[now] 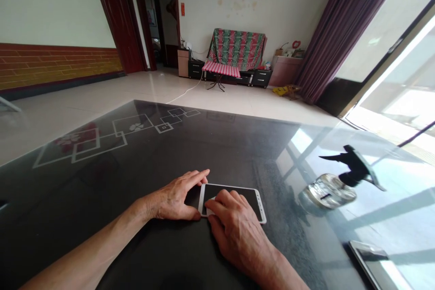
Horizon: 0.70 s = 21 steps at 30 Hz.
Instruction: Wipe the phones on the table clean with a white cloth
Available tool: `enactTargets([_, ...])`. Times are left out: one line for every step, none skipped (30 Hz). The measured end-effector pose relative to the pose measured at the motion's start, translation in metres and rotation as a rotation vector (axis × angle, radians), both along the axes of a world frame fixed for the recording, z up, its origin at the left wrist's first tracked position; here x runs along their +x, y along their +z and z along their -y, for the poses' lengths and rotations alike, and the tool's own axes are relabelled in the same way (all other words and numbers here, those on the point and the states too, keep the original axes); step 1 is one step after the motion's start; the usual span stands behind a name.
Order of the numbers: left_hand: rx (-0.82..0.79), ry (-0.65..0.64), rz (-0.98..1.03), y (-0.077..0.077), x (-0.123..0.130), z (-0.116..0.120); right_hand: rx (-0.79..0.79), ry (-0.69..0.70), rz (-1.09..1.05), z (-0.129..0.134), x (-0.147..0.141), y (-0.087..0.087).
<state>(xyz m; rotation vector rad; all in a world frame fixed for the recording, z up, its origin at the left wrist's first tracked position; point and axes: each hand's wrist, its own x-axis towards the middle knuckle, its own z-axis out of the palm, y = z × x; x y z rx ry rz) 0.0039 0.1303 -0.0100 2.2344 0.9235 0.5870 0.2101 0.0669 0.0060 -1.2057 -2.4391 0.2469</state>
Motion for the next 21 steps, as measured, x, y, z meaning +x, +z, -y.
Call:
enactTargets([0.002, -0.001, 0.011, -0.001, 0.000, 0.000, -0.001, 0.014, -0.010, -0.004, -0.001, 0.000])
enactTargets([0.005, -0.001, 0.021, -0.002, 0.000, 0.000, 0.003, 0.025, -0.024, -0.008, -0.002, -0.001])
enactTargets([0.007, -0.001, 0.028, -0.002, 0.000, 0.000, 0.014, 0.028, -0.040, -0.012, -0.003, -0.002])
enactTargets([0.007, -0.002, 0.029, -0.003, 0.000, 0.000, 0.029, 0.023, -0.053, -0.015, -0.003, -0.003])
enactTargets([0.006, -0.002, 0.027, -0.003, 0.000, 0.000, 0.046, 0.010, -0.061, -0.017, -0.003, -0.004])
enactTargets([0.005, 0.001, 0.021, -0.003, 0.001, 0.000, 0.059, -0.004, -0.062, -0.019, -0.003, -0.005])
enactTargets([0.007, 0.004, 0.011, -0.003, 0.001, 0.000, 0.067, -0.017, -0.058, -0.019, -0.002, -0.006])
enactTargets([0.011, 0.008, 0.000, -0.003, 0.002, 0.000, 0.069, -0.026, -0.051, -0.019, -0.001, -0.006])
enactTargets([0.021, 0.013, -0.007, -0.003, 0.003, 0.001, 0.067, -0.028, -0.045, -0.017, 0.000, -0.006])
enactTargets([0.036, 0.017, -0.010, -0.004, 0.003, 0.001, 0.061, -0.027, -0.041, -0.015, 0.000, -0.006])
enactTargets([0.054, 0.019, -0.009, -0.004, 0.004, 0.001, 0.055, -0.024, -0.044, -0.011, 0.000, -0.005])
enactTargets([0.074, 0.019, -0.006, -0.004, 0.004, 0.001, 0.050, -0.021, -0.052, -0.008, 0.001, -0.005])
enactTargets([0.092, 0.018, -0.004, -0.004, 0.004, 0.001, 0.045, -0.019, -0.062, -0.005, 0.000, -0.004])
enactTargets([0.107, 0.017, -0.007, -0.003, 0.004, 0.002, 0.040, -0.017, -0.071, -0.002, 0.000, -0.003])
enactTargets([0.113, 0.015, -0.017, -0.002, 0.005, 0.002, 0.034, -0.016, -0.074, 0.001, 0.000, -0.003])
enactTargets([0.118, 0.015, -0.033, -0.001, 0.005, 0.003, 0.029, -0.016, -0.074, 0.003, 0.001, -0.002])
enactTargets([0.118, 0.015, -0.055, 0.001, 0.006, 0.005, 0.024, -0.017, -0.068, 0.005, 0.002, -0.001])
enactTargets([0.115, 0.017, -0.082, 0.002, 0.007, 0.007, 0.020, -0.021, -0.061, 0.007, 0.004, 0.000])
enactTargets([0.112, 0.019, -0.112, 0.004, 0.008, 0.009, 0.019, -0.025, -0.055, 0.009, 0.007, 0.001])
enactTargets([0.111, 0.021, -0.139, 0.005, 0.009, 0.011, 0.021, -0.029, -0.051, 0.010, 0.011, 0.001])
enactTargets([0.113, 0.021, -0.163, 0.006, 0.011, 0.013, 0.026, -0.035, -0.052, 0.012, 0.014, 0.001])
